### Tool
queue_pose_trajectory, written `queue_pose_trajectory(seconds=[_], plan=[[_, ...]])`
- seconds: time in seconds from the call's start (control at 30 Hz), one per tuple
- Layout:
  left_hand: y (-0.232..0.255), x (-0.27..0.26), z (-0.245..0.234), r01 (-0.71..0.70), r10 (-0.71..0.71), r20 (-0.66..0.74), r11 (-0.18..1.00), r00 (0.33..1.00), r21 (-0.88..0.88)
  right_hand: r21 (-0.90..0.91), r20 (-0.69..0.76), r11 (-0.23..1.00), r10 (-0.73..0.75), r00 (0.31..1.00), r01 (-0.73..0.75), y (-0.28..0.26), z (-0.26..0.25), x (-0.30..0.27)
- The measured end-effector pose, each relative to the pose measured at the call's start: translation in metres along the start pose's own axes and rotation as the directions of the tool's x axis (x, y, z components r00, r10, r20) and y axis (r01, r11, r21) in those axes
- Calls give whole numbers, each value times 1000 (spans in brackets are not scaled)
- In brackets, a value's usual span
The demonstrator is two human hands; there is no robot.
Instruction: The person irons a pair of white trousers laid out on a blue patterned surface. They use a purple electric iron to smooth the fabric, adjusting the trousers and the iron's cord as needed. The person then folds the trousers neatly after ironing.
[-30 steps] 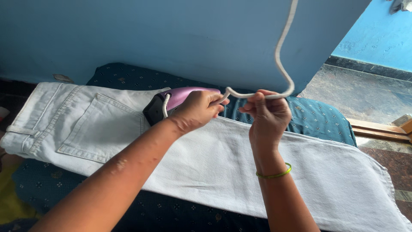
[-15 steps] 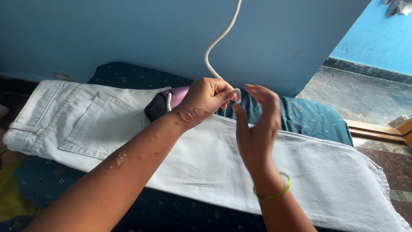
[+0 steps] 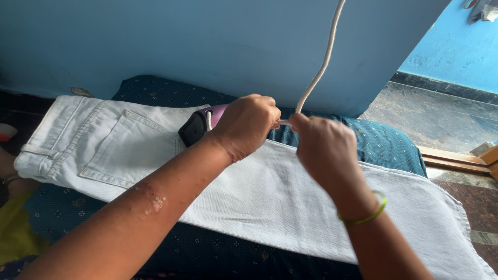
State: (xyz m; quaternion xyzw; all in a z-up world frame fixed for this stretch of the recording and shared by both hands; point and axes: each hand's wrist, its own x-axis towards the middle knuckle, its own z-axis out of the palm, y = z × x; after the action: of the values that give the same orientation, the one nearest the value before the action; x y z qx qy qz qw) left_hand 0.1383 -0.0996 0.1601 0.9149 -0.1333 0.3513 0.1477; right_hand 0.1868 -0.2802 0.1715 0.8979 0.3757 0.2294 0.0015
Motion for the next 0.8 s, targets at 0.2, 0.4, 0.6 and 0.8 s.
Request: queue_pose_trajectory(seconds=[0.2, 0.4, 0.6, 0.8], plan=[[-21, 4, -7, 219, -119, 281, 907, 952, -361, 115, -416, 970, -149, 897, 214, 4, -24, 0], [-18, -16, 15, 428, -348, 296, 861, 890, -275, 205, -481, 953, -98, 871, 221, 7, -31, -6], [-17, -39, 26, 290, -300, 138, 953, 944, 93, 241, -514, 952, -41, 857, 190, 15, -31, -6], [-33, -63, 21, 157, -163, 9, 961, 987, 226, 246, -572, 944, -41, 819, 219, 34, -30, -11]])
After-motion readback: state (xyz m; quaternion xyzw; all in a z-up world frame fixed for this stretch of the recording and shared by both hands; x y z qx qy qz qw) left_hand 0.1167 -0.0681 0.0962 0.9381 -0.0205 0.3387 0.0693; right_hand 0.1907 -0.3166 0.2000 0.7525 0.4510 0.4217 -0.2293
